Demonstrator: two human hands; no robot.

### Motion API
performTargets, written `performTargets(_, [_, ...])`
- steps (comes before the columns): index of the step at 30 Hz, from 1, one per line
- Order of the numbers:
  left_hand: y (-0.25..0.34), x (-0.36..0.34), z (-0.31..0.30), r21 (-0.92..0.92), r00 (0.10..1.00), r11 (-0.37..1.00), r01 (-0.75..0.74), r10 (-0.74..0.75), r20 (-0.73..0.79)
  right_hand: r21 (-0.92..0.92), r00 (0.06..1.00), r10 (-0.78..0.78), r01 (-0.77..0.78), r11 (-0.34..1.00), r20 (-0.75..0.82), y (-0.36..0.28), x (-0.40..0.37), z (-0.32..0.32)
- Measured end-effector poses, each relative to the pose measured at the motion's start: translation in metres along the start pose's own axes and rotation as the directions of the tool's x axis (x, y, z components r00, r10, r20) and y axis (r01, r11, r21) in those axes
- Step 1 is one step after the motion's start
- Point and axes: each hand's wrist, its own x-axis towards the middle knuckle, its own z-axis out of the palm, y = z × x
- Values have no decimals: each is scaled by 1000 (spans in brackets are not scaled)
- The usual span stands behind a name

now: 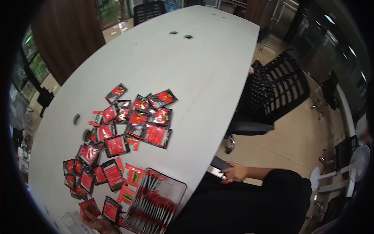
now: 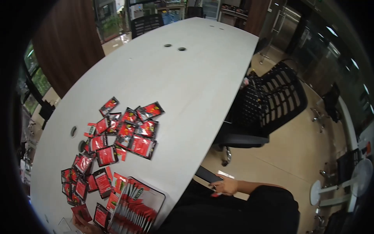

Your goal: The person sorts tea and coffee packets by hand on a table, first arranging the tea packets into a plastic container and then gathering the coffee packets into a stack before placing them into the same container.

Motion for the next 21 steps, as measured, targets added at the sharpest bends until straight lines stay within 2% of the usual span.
performTargets(1, [-10,4,-7,10,999,1000,-25,25,-23,-9,999,-32,32,999,-12,5,0,-1])
performTargets(3, [-39,8,-44,129,995,989,76,-66,-78,-7,1000,-1,2,1000,27,2,-5,2])
performTargets(4, [-43,7,-53,508,886,727,-463,388,253,23,993,48,-51,998,109,-1,-4,-1])
performTargets(5, [-28,6,-43,689,741,357,-631,541,398,36,994,63,-66,997,85,-6,-4,0])
performTargets(6, [-28,5,-38,509,816,639,-577,475,329,35,996,70,-72,997,64,-5,-3,-2])
performTargets(7, [-27,3,-40,445,864,744,-499,386,323,11,999,48,-48,999,1,-8,-4,-2])
performTargets(8, [-12,3,-23,248,987,957,-148,125,106,-11,997,36,-37,999,-67,-10,-6,0])
performTargets(9, [-11,3,-17,293,970,926,-238,211,121,-36,987,21,-27,999,-159,-11,-10,5])
performTargets(10, [-13,5,-12,321,942,887,-333,300,150,-107,974,-75,53,993,-215,-9,-4,-8])
performTargets(12, [-11,7,-6,225,974,952,-210,185,129,-1,955,-26,27,1000,-296,-4,2,-20])
performTargets(13, [-9,5,-3,242,976,948,-206,182,117,-42,894,-8,-12,999,-447,-2,8,-35])
performTargets(14, [-6,5,3,193,976,961,-200,178,123,-81,807,-2,-57,995,-591,3,21,-58])
performTargets(15, [-3,4,8,144,975,970,-195,177,131,-85,640,-36,-46,995,-767,4,37,-83])
performTargets(16, [0,3,13,157,976,967,-201,183,120,-83,434,-58,-38,996,-899,4,53,-105])
performTargets(18, [4,-2,22,76,973,978,-196,184,141,138,242,140,-23,990,-960,10,81,-129])
performTargets(19, [5,-5,21,91,974,977,-193,180,134,131,339,172,-142,981,-925,5,98,-145])
performTargets(20, [5,-6,21,134,949,956,-261,229,215,106,426,211,-257,961,-880,3,114,-157])
performTargets(21, [5,-5,20,169,916,929,-330,271,296,196,432,303,-275,941,-850,10,129,-156])
